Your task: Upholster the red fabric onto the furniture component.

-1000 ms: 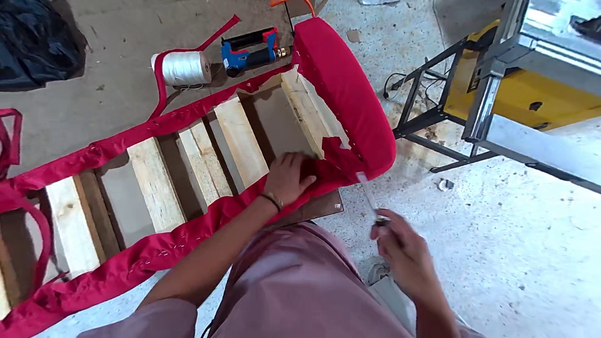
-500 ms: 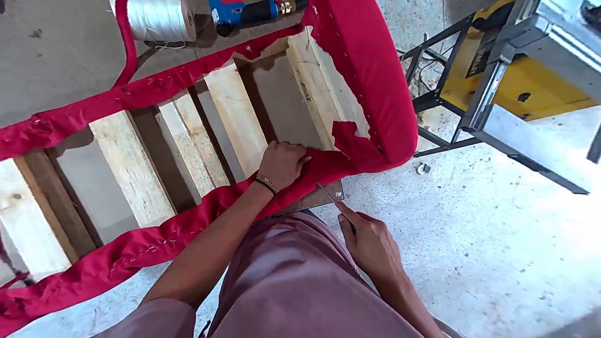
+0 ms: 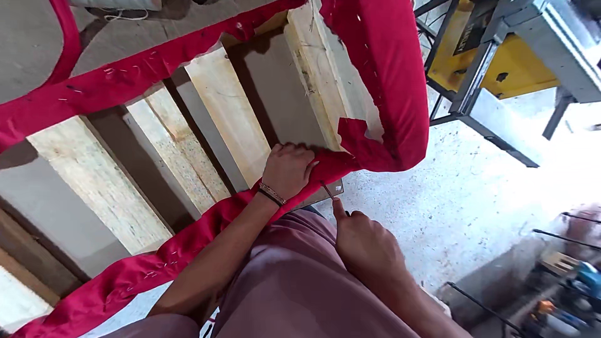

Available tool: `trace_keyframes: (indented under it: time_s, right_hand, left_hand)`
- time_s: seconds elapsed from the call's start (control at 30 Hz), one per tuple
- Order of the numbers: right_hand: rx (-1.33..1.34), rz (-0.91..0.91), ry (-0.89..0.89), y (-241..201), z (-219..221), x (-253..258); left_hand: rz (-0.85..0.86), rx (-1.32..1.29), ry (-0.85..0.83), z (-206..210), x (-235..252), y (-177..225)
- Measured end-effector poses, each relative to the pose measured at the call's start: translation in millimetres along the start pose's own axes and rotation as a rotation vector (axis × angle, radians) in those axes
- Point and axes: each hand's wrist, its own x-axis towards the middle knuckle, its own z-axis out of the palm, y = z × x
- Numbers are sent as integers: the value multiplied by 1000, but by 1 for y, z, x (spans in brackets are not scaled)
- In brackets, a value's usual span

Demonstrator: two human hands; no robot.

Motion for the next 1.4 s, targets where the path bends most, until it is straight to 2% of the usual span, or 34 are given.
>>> trace_keyframes:
  time_s: [0.1,0.23,0.27,0.33,0.4,0.53,0.57,0.67,0.73,0.77,0.83,0.9,0.93,0.97,1.03,1.1,1.17,1.23,1.3,1.4]
  right_hand:
    - [113,-35,110,14,16,9]
    - [617,-166,357,35,83,28]
    - [634,-183,424,34,95,32]
    - [486,-198,528,34,104,39]
    - [445,-204,534,39,118,42]
    - [960,-486,542,60,155,85]
    - [976,-498,579,59,161,91]
    - [783,-398,668,53,164,91]
    - [840,-380,660,47,167,94]
    - [976,-406,645,44,171,98]
    - [1525,-524,541,43,168,101]
    - [2165,-656,468,63,134,77]
    - [2338,-740,492,79,115,66]
    - [2333,-752,554,90,110,57]
    - [1936,-570,606,93,129,54]
    - [1464,-441,619,88,141,62]
    - [1247,-344,698,86,152,60]
    - [1289,-279,775,85,152,60]
    - [1385,-244,795,85,147,62]
    - [1447,-242,801,87,143,61]
  left_hand:
    - [1,-17,20,2,3,-3]
    - [3,-38,25,0,5,-5]
    - [2,-36,32,-2,7,-5]
    - [-5,-17,47,-4,11,-7]
    - [-13,6,24,-6,7,-5]
    - [-29,38,10,-6,11,-4]
    - [-36,42,-3,-7,11,-2]
    - [-61,59,-37,-8,11,1]
    - [-86,74,-42,-10,13,1]
    - [-100,78,-49,-10,12,2]
    - [-106,79,-47,-11,13,3]
    - [-114,77,-76,-11,16,6]
    - [-140,84,-101,-12,18,6]
    - [-171,90,-134,-14,16,7]
    - [-177,109,-170,-17,14,7]
    - [-137,116,-84,-19,24,3]
    - [-70,124,60,-16,15,7]
    - [51,152,144,-14,5,26]
    - [107,128,56,-6,0,48]
    - [68,111,-5,14,-4,60]
